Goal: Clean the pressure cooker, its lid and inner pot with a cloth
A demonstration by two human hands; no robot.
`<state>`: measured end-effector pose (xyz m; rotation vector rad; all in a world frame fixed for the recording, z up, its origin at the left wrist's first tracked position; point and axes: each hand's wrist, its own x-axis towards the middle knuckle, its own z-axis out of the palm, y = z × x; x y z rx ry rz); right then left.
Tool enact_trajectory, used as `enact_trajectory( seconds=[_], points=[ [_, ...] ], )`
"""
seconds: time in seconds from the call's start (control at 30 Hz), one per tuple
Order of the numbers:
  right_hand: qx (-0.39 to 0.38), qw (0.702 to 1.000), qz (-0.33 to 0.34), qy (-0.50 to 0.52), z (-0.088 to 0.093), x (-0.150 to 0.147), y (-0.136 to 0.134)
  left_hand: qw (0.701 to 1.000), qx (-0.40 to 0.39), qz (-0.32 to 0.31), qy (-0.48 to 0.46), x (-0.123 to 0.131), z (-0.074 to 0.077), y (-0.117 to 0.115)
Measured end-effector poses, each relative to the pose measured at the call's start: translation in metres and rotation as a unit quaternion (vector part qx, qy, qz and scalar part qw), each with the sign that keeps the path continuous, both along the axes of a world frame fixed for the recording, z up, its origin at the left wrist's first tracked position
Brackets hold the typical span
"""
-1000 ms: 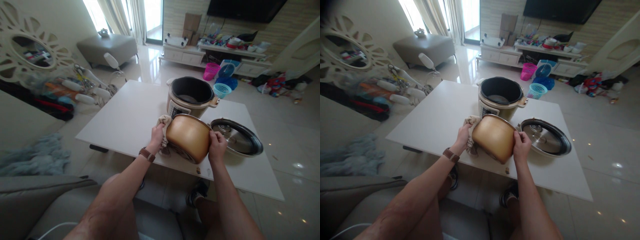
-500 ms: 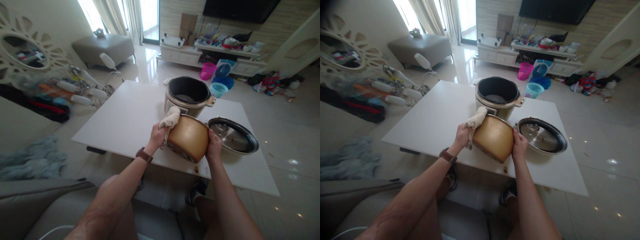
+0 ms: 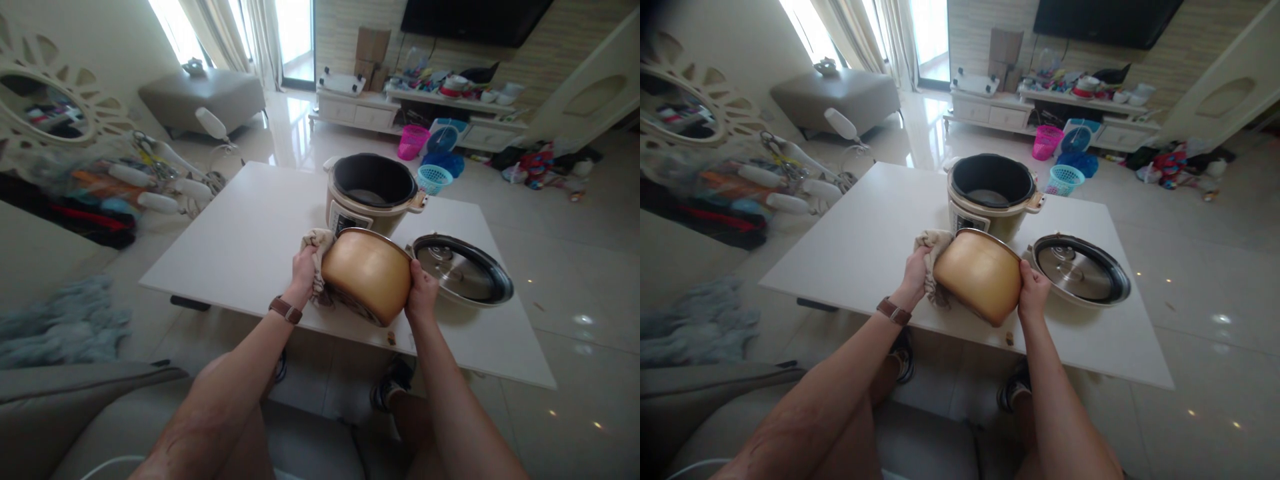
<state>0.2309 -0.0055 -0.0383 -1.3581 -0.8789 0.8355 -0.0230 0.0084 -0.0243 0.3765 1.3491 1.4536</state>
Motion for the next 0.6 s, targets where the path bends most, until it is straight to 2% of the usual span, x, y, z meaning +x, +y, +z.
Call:
enact_trajectory(
  seconds=[0.17, 0.27, 0.4, 0.47, 0.5, 0.53, 0.6],
  points=[
    [-0.007, 1.0, -0.023, 0.011, 0.006, -0.001, 0.0, 0.997, 0.062, 0.038, 0.023, 0.003, 0.01, -0.003],
    [-0.028, 0.997, -0.06, 0.045, 0.009, 0.002, 0.002, 0.993, 0.093, 0.06, 0.047, 0.005, 0.012, -0.006],
    [-0.069, 0.983, -0.122, 0.119, 0.01, 0.004, 0.004, 0.971, 0.153, 0.109, 0.149, 0.012, 0.008, -0.015],
    [-0.067, 0.977, -0.138, 0.148, 0.01, 0.004, 0.004, 0.942, 0.225, 0.111, 0.222, 0.017, 0.006, -0.023],
    [-0.065, 0.974, -0.143, 0.164, 0.01, 0.003, 0.004, 0.918, 0.279, 0.099, 0.264, 0.019, 0.006, -0.028],
    [-0.066, 0.971, -0.144, 0.181, 0.009, 0.003, 0.004, 0.885, 0.338, 0.072, 0.311, 0.02, 0.006, -0.033],
    [-0.072, 0.964, -0.14, 0.215, 0.008, 0.002, 0.003, 0.797, 0.442, -0.007, 0.41, 0.023, 0.007, -0.044]
  ],
)
